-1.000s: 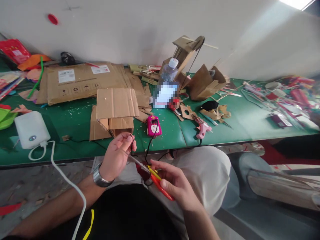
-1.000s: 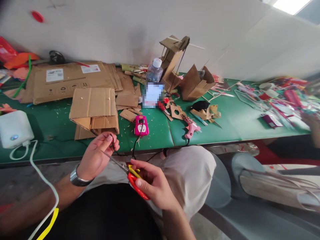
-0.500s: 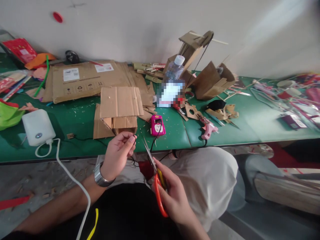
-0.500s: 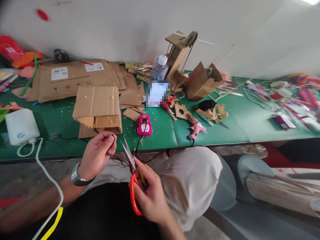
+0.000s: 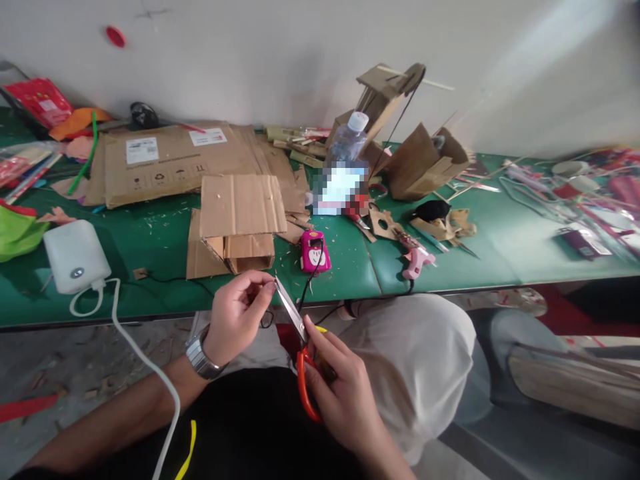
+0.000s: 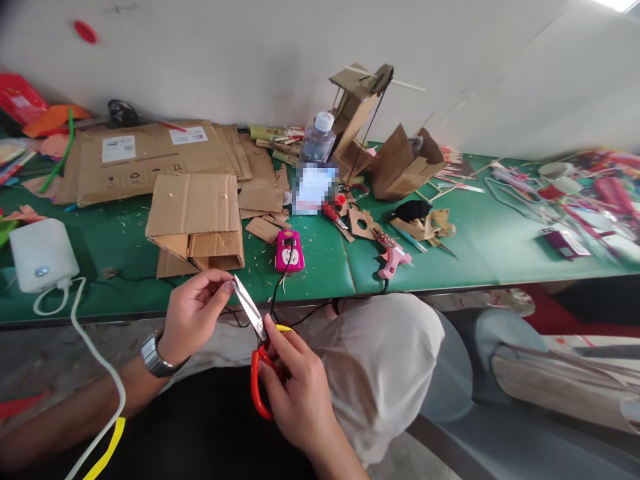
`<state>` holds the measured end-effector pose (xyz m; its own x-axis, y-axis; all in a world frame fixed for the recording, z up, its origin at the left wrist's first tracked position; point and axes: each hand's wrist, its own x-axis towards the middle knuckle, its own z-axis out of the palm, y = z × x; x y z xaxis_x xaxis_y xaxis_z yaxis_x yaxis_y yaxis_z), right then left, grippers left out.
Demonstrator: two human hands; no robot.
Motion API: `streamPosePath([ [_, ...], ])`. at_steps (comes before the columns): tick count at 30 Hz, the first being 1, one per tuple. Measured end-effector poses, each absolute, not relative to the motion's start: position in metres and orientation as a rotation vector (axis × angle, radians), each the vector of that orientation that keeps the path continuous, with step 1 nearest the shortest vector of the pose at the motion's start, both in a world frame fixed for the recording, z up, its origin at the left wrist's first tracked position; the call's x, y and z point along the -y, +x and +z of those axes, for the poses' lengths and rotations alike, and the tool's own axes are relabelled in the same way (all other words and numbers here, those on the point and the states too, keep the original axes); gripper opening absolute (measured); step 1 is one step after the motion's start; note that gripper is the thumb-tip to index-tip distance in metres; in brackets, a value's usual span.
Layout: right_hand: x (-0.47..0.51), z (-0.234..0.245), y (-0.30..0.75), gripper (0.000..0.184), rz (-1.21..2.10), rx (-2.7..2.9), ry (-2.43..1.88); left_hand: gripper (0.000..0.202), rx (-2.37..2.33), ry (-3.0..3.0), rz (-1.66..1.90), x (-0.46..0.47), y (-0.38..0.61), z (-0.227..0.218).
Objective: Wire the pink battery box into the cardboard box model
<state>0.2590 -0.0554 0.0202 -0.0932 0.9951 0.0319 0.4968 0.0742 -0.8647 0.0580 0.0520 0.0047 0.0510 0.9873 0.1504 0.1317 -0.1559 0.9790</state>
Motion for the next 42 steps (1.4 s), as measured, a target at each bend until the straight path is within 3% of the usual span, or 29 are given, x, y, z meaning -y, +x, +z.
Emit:
streamPosePath([
  [30,0.056,0.021,0.258,0.06,0.874,1.693,-1.558,0.018,-1.228,1.406,1.253,-0.052,0.06,0.01],
  [42,0.056,0.021,0.259,0.06,0.888,1.683,-1.563,0.01,-1.28,1.778,1.284,-0.056,0.052,0.015],
])
